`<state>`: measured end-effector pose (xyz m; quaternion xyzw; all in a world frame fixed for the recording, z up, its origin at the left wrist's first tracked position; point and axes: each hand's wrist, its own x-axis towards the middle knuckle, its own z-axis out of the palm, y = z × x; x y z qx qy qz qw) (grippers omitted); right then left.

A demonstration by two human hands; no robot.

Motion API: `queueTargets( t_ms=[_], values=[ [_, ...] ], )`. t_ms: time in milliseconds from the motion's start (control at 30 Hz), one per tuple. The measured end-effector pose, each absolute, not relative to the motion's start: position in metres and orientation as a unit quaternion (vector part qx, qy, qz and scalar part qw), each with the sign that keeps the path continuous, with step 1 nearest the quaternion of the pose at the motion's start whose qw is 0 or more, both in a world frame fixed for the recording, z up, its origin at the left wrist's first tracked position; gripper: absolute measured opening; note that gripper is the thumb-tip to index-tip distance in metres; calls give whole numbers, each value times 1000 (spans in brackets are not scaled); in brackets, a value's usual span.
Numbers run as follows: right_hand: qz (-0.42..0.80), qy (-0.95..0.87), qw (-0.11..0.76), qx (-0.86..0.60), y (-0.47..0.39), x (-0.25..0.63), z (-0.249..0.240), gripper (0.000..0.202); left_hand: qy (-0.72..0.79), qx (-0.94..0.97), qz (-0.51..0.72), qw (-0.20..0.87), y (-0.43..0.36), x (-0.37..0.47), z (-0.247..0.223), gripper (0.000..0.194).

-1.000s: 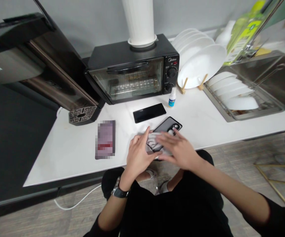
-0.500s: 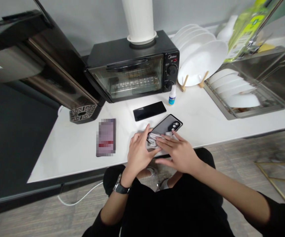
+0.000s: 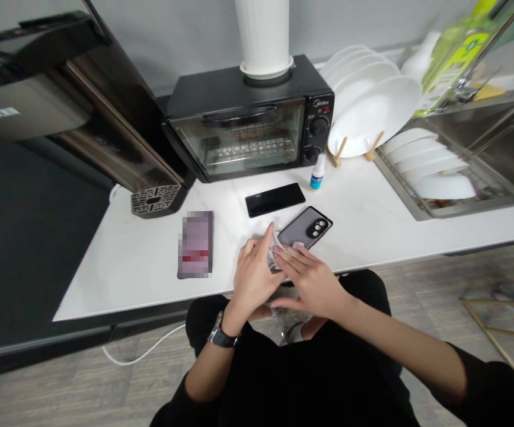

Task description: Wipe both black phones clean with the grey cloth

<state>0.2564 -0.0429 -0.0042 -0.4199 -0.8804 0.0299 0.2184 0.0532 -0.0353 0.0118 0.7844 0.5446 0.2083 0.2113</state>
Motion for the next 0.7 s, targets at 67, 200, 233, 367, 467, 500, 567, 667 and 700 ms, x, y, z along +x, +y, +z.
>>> queueTargets(
  t_ms=[67,200,233,367,467,500,567,667,700],
  values=[
    [22,-856,228,-464,-42,260,-5,70,543,785,209,212,-35,53,11,109],
    [-3,-828,225,-514,-42,262,-4,79,535,792,212,204,-35,53,11,109],
    [11,-855,216,-471,-43,260,-4,85,539,791,210,201,-35,53,11,106],
    [7,-856,214,-471,-46,259,-3,80,541,791,209,195,-35,54,11,107],
    [-1,-847,220,-484,-46,263,-2,86,534,795,210,196,-35,54,10,110],
    [15,-868,212,-449,-47,264,-2,91,538,793,209,195,-35,54,10,109],
    [31,-889,201,-411,-47,266,-1,89,543,791,208,191,-36,54,10,108],
    [-15,-843,209,-496,-45,268,1,79,535,795,213,189,-36,53,9,113],
    [-23,-839,212,-500,-45,267,1,82,533,797,213,190,-36,53,9,114]
  ],
)
